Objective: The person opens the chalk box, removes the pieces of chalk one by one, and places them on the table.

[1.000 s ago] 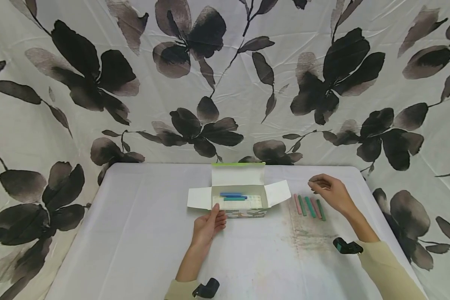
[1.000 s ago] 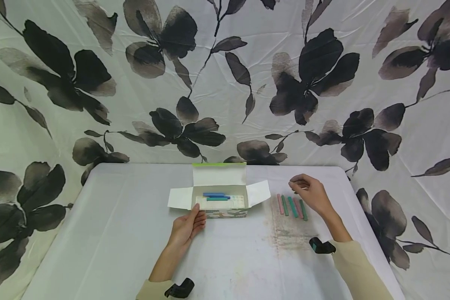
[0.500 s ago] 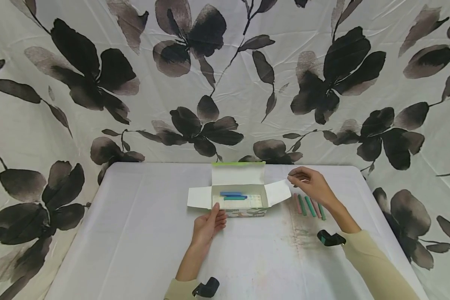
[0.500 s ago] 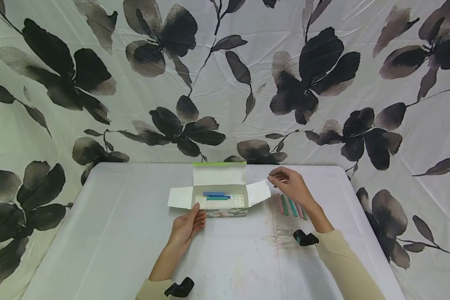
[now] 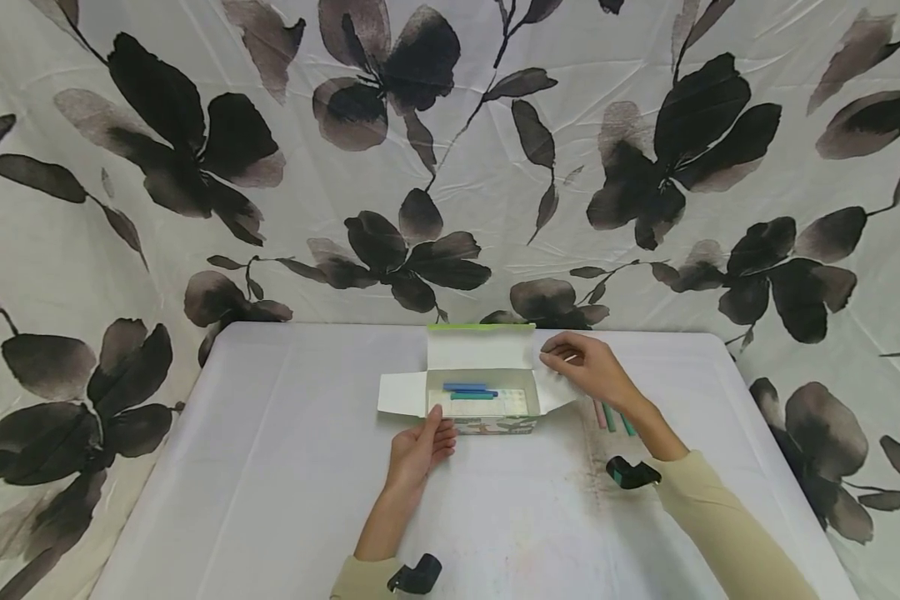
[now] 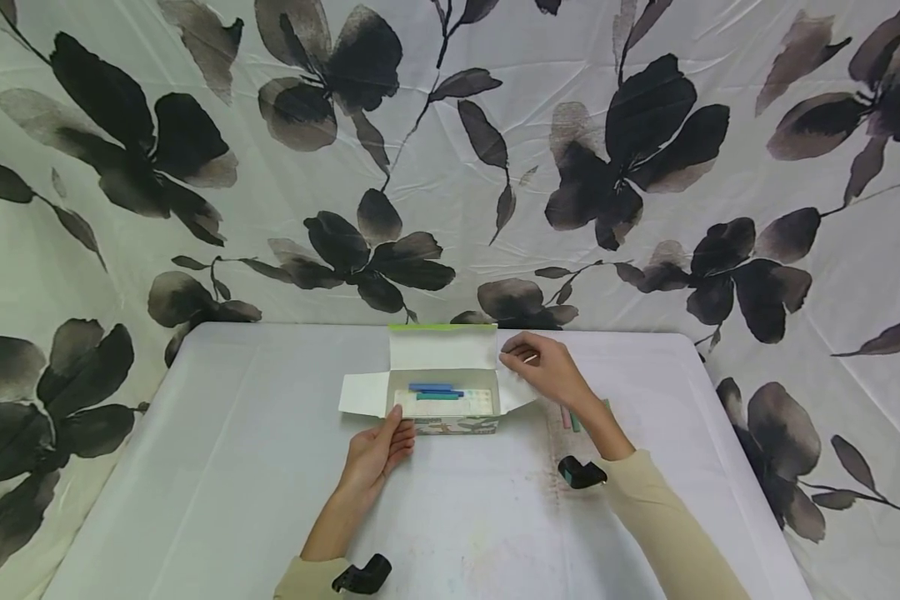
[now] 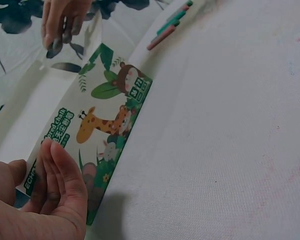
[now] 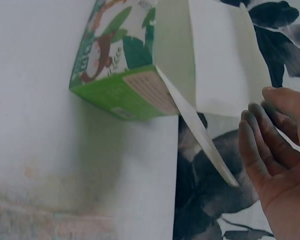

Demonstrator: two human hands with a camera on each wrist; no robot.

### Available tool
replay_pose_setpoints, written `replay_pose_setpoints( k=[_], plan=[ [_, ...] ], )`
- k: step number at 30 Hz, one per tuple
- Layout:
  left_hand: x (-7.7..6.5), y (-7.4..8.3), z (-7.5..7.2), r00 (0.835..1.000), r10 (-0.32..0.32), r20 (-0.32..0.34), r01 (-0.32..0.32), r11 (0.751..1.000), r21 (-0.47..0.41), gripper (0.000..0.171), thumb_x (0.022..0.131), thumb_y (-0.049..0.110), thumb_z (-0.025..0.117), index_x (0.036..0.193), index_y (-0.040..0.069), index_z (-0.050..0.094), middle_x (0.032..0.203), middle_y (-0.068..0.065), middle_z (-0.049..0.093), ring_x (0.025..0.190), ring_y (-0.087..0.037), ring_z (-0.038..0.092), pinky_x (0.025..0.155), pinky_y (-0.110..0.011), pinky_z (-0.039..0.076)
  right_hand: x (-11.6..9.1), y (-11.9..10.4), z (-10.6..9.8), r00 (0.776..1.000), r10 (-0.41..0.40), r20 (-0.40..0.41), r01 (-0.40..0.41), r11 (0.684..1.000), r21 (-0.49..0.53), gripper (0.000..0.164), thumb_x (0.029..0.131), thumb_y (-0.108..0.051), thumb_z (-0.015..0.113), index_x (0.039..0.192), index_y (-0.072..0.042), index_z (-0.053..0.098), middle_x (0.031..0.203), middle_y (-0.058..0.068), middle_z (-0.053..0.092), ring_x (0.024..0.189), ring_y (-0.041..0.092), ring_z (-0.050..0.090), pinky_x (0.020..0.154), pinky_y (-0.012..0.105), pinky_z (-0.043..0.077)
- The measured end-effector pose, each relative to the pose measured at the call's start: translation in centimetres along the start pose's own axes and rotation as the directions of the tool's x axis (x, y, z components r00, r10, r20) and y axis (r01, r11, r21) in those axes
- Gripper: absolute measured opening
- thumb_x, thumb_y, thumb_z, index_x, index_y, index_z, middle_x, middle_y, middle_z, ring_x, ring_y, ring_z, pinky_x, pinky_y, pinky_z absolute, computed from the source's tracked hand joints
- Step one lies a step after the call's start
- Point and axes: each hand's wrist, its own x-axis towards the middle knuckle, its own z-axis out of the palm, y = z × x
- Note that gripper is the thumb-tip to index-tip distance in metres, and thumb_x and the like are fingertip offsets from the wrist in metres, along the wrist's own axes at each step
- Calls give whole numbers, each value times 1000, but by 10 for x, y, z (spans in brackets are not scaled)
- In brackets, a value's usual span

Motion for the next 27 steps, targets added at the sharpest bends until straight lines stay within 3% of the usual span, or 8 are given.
replay_pose_setpoints(
  k=[13,18,27],
  plan=[
    [-2,1,0,1000,3,10,-3,999,-49,57,101,43,66,111,-14,65,90,-8,72,77,-9,67,73,-19,60,19,-7,49,978,-62,198,46,996,81,22,98,-12,72,114,3,70,105,11,71,97,25,69,86,36,59],
    [-3,2,0,1000,-3,4,4,999,-48,57,101,43,66,110,-13,66,89,-7,72,75,-9,67,72,-19,60,25,-3,68,948,-105,301,87,994,72,25,97,-11,73,114,7,69,103,13,73,96,25,70,86,37,60],
    [-4,4,1,1000,-1,6,1,999,-46,59,102,41,65,115,-16,64,89,-7,73,75,-8,68,72,-19,60,34,-1,93,877,-134,462,140,990,20,22,96,-10,74,111,5,70,101,12,73,92,21,70,82,28,59]
  ],
)
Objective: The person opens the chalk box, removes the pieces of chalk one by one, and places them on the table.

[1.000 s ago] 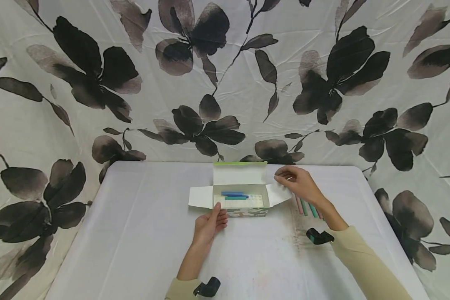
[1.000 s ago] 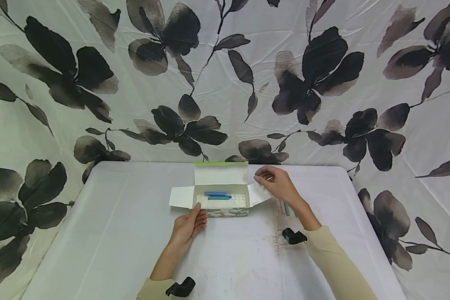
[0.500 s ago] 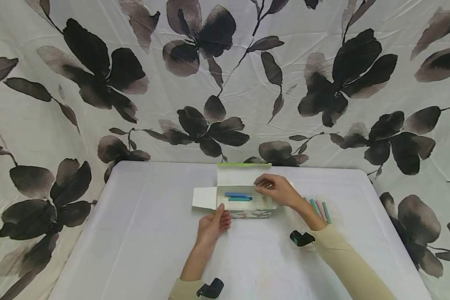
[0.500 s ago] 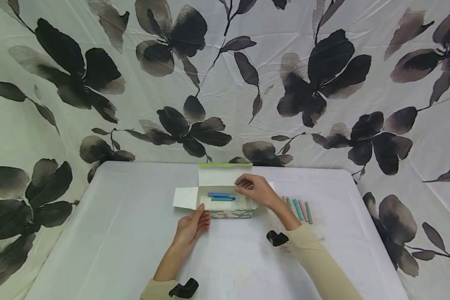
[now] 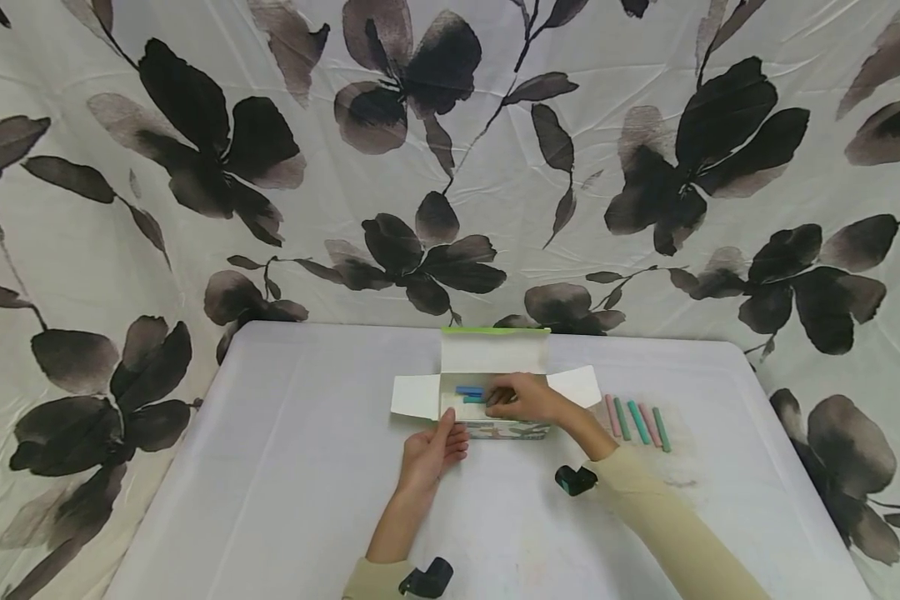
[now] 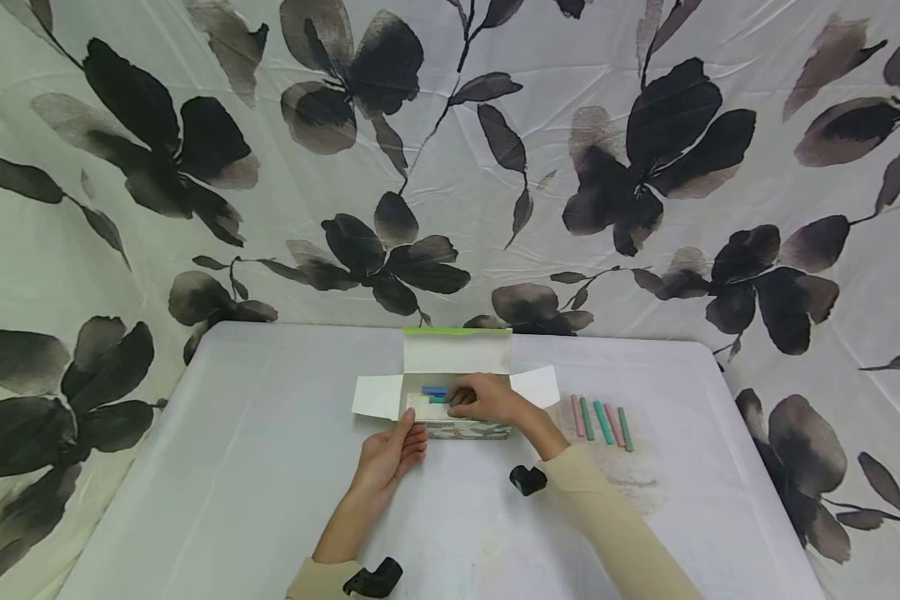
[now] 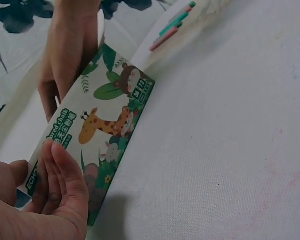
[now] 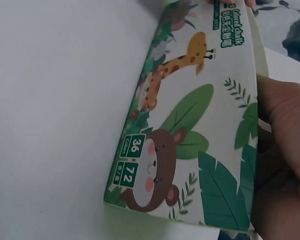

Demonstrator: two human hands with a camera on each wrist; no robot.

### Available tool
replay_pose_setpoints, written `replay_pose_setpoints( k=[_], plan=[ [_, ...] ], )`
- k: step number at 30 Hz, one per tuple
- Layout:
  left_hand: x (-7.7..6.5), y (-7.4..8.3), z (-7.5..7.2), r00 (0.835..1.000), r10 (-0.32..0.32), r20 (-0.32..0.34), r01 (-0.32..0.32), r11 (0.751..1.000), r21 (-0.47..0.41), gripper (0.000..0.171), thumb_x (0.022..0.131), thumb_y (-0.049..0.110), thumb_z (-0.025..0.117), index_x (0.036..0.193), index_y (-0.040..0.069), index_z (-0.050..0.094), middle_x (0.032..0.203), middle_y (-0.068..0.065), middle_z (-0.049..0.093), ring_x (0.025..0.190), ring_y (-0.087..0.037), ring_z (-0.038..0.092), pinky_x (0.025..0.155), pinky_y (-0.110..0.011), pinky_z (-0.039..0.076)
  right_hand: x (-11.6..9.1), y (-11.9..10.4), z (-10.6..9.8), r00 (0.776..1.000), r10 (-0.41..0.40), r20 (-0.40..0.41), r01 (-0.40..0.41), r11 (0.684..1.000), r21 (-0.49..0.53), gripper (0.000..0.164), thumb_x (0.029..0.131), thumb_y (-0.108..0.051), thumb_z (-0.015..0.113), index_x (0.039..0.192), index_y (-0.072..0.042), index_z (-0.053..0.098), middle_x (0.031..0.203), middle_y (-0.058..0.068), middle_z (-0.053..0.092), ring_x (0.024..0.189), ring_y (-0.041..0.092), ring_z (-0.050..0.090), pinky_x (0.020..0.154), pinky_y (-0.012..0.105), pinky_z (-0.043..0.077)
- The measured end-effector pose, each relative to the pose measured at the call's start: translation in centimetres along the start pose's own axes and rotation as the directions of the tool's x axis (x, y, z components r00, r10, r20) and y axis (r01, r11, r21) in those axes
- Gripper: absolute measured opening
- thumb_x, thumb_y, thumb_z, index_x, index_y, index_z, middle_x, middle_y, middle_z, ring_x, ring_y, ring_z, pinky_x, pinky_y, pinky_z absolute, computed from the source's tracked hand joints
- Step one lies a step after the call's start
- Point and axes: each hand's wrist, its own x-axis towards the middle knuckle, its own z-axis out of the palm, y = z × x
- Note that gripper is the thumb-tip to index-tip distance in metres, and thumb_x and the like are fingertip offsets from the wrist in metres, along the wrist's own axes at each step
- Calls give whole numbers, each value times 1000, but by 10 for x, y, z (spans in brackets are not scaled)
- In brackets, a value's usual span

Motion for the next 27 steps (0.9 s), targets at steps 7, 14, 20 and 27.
replay_pose_setpoints(
  k=[7,14,20,27],
  plan=[
    [0,0,3,1000,5,-6,-5,1000,-15,56,103,39,65,113,-16,65,90,-9,73,75,-8,68,73,-19,60,8,-2,2,989,48,142,-33,994,-105,18,100,-7,68,113,3,73,106,11,74,92,14,67,83,25,57],
    [-3,0,4,1000,6,-9,-6,1000,-28,56,103,39,64,113,-16,64,90,-8,72,76,-8,68,75,-19,60,20,-7,0,951,99,292,-66,991,-119,16,99,-2,64,110,3,75,103,8,75,89,9,67,82,23,57],
    [-2,-1,5,1000,14,-15,-15,999,-37,55,104,38,64,112,-17,64,86,-6,72,74,-8,68,73,-18,60,25,-14,-1,933,128,337,-81,985,-152,16,96,4,63,106,2,76,95,4,74,81,5,61,76,20,54],
    [1,-1,1,1000,8,-6,-9,1000,-15,56,103,39,64,112,-16,64,90,-9,73,77,-9,69,75,-19,60,21,-13,1,970,111,215,-73,982,-176,12,98,-5,69,108,0,74,95,3,71,82,6,62,75,21,55]
  ],
)
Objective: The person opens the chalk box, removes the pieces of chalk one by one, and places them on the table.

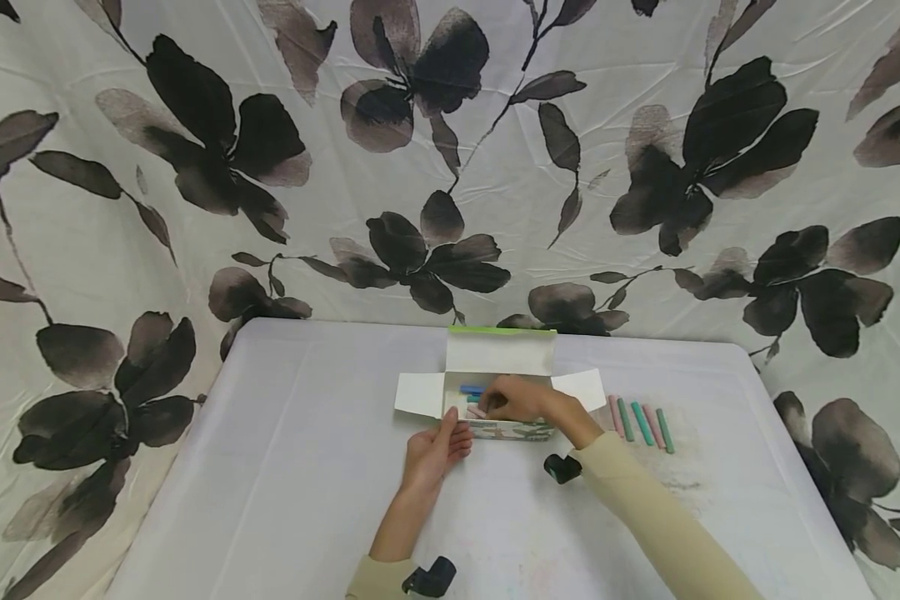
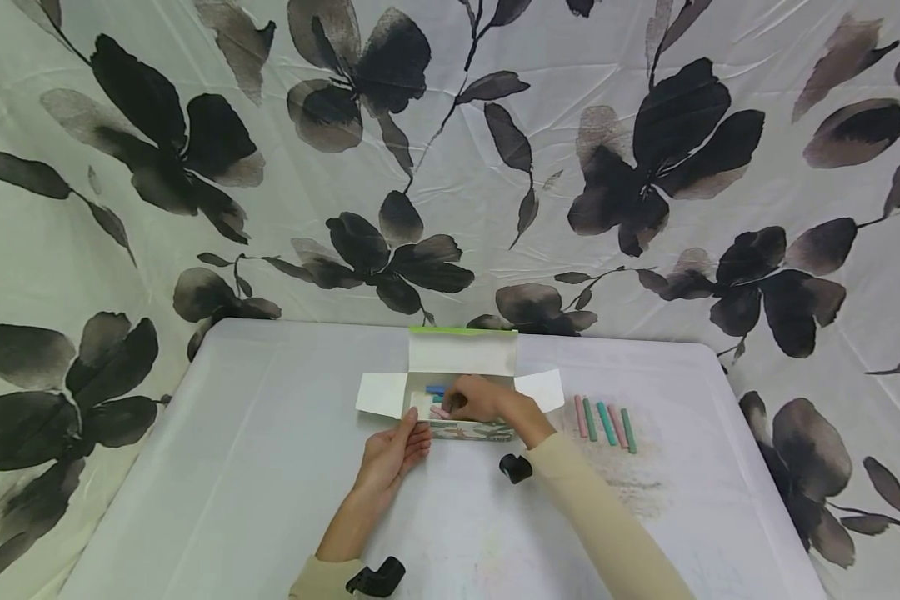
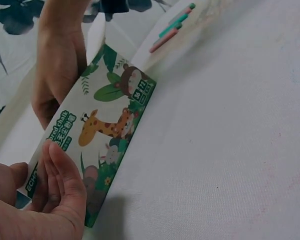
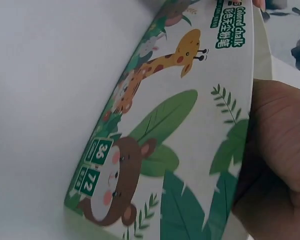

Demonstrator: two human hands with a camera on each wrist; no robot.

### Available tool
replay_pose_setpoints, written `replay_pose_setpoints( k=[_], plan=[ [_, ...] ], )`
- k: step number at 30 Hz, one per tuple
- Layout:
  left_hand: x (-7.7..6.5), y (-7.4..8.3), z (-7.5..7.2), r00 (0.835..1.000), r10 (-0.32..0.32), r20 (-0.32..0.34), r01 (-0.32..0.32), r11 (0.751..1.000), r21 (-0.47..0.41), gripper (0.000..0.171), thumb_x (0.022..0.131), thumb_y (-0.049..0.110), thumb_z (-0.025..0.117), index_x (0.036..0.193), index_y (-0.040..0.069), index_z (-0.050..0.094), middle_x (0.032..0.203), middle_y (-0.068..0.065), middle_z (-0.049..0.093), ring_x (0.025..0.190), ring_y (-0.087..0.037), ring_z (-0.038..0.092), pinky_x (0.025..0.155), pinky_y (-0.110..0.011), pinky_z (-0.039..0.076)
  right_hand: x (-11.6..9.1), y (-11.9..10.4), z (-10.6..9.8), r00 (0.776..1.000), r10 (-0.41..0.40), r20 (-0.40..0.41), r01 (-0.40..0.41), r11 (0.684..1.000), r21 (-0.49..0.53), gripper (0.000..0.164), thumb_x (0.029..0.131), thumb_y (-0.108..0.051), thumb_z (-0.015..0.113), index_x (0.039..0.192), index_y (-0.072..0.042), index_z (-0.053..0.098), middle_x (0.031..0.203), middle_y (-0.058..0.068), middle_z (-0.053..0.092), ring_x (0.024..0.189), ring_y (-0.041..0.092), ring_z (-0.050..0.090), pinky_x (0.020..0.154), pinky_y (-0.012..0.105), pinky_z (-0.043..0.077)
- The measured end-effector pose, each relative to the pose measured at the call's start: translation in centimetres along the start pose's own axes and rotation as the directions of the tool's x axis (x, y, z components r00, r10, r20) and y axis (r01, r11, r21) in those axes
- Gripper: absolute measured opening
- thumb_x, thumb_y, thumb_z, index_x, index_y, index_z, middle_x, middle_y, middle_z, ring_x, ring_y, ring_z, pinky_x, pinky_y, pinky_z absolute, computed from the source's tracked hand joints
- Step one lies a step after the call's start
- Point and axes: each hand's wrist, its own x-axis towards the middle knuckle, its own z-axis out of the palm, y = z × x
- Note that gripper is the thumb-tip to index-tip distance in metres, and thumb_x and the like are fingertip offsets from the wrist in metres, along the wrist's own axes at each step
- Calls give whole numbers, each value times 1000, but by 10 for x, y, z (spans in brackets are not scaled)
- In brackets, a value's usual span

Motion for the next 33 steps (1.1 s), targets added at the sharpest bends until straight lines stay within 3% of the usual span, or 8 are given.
replay_pose_setpoints(
  k=[6,11,18,27,33],
  plan=[
    [-2,2,0,1000,11,8,-11,1000,12,56,104,38,64,113,-17,64,91,-10,72,77,-9,69,75,-19,60,-13,1,-6,991,-35,-131,45,996,73,18,99,-10,70,115,-1,71,97,1,71,86,9,64,78,25,56],
    [-2,2,0,1000,-2,0,2,1000,11,56,104,39,64,114,-17,64,91,-10,72,76,-9,68,75,-19,60,-22,5,-11,962,-102,-253,133,985,108,25,99,-7,69,123,3,67,99,6,72,91,14,68,83,30,59],
    [-1,1,1,1000,-9,-1,9,1000,20,56,103,39,64,113,-16,64,91,-9,72,76,-9,68,74,-19,60,-40,7,-23,921,-122,-369,182,974,132,23,99,-5,69,122,0,68,99,9,74,96,20,71,88,36,60],
    [0,2,-1,1000,-8,16,7,999,33,58,105,41,61,115,-16,63,95,-11,72,78,-9,68,76,-21,61,-65,10,-31,885,-36,-465,125,979,162,27,97,-10,73,122,1,69,99,5,74,94,20,71,86,38,60],
    [0,1,0,1000,-10,-8,10,999,44,58,103,41,64,113,-15,65,94,-12,72,78,-10,68,75,-20,60,-85,11,-34,875,30,-484,79,976,203,29,98,-14,73,124,-1,69,101,1,73,96,18,71,90,38,59]
  ],
)
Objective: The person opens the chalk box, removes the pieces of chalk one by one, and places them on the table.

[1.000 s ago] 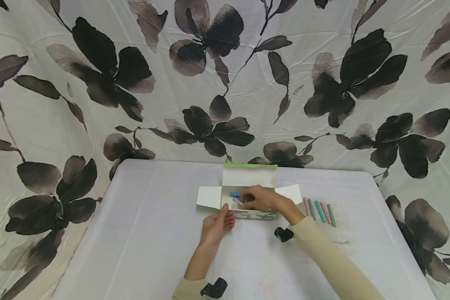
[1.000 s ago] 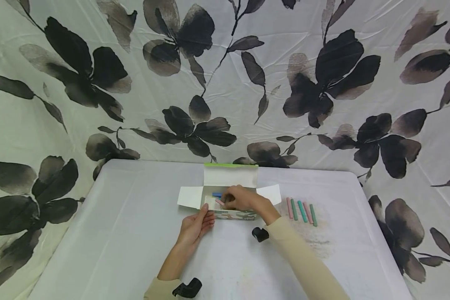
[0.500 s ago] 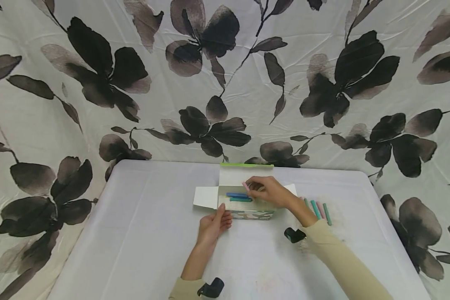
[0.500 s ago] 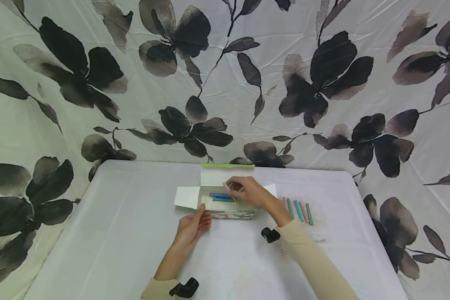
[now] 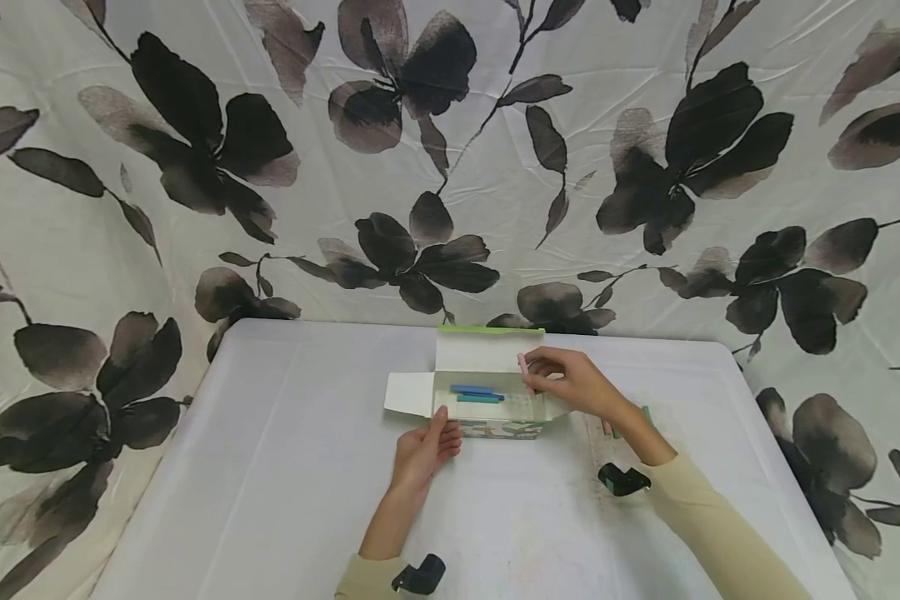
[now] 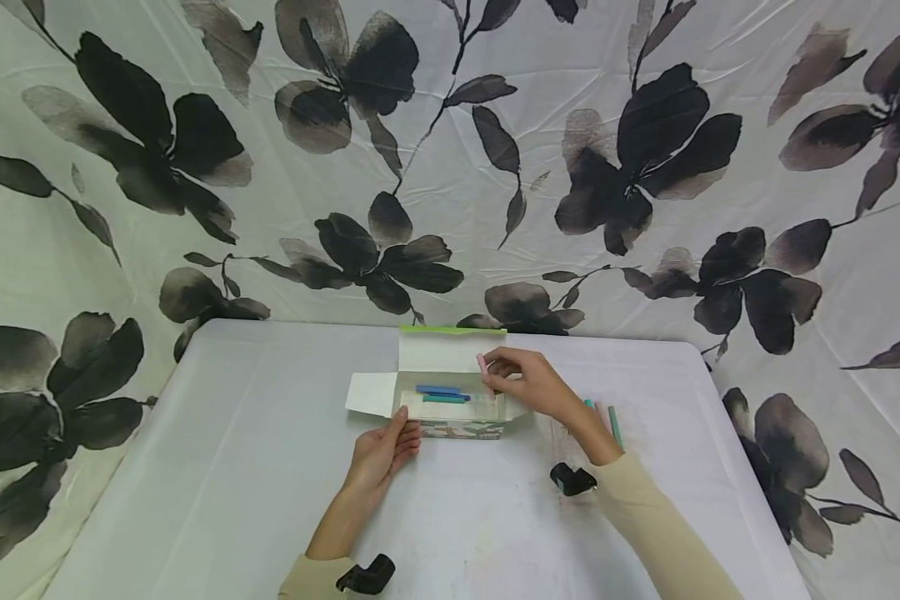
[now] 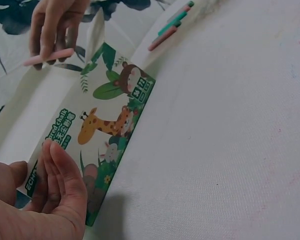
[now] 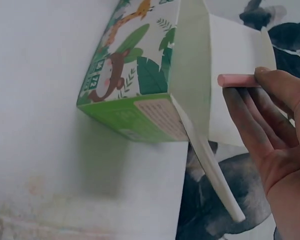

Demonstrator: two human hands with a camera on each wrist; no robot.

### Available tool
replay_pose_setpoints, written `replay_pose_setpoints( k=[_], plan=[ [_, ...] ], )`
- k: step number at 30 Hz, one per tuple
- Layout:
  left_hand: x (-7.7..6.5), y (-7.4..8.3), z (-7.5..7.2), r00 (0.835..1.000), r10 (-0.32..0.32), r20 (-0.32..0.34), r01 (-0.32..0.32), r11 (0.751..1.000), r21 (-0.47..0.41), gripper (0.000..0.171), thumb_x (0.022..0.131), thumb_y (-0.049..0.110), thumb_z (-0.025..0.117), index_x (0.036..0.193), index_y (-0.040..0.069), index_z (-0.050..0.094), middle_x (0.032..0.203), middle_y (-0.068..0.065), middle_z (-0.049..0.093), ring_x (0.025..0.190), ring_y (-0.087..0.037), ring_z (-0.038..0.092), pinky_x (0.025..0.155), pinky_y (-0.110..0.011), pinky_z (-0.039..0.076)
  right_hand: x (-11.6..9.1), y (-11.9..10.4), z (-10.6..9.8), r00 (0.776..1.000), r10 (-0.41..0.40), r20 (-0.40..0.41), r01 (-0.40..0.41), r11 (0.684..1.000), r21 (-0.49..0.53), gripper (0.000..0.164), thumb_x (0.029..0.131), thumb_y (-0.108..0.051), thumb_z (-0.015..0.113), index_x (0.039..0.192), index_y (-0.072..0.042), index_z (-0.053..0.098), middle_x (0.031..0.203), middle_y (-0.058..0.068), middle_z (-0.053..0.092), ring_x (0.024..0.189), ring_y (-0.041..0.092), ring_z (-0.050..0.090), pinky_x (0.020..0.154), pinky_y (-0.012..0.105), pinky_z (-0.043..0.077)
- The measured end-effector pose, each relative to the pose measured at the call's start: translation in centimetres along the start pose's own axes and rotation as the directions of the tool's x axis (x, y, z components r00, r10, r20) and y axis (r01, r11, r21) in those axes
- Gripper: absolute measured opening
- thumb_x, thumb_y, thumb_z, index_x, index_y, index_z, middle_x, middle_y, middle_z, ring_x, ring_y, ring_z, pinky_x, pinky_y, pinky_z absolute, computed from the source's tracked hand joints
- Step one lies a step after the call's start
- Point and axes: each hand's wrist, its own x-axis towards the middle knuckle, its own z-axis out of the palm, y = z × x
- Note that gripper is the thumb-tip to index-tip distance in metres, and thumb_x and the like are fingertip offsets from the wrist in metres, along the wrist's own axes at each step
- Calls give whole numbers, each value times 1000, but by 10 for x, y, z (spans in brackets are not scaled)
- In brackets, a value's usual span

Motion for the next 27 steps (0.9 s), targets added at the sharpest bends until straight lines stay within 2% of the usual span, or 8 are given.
replay_pose_setpoints(
  k=[5,11,21,27],
  plan=[
    [0,0,0,1000,1,-8,-1,1000,-11,56,103,40,65,111,-15,66,95,-14,73,77,-10,68,74,-20,60,-13,2,-8,999,45,-9,-45,999,23,32,99,-17,73,126,-2,68,105,4,73,99,19,71,90,35,59],
    [-1,0,-1,1000,8,-1,-8,1000,-7,56,103,40,65,114,-15,65,92,-10,73,76,-9,68,74,-19,60,-29,4,-13,994,107,-15,-105,991,77,36,98,-17,73,129,0,66,109,9,72,100,22,71,87,32,59],
    [3,-2,-1,1000,2,-1,-2,1000,25,57,102,44,65,113,-12,66,95,-10,72,80,-9,68,77,-20,60,-60,14,-19,992,127,-24,-124,987,104,33,99,-15,71,129,0,66,106,8,73,97,19,72,79,28,57],
    [3,-2,0,1000,5,1,-5,1000,21,57,102,44,65,113,-13,65,94,-9,72,79,-9,68,76,-19,60,-78,21,-21,992,125,-33,-120,986,119,31,99,-13,71,127,0,66,107,7,73,98,17,71,82,29,59]
  ],
)
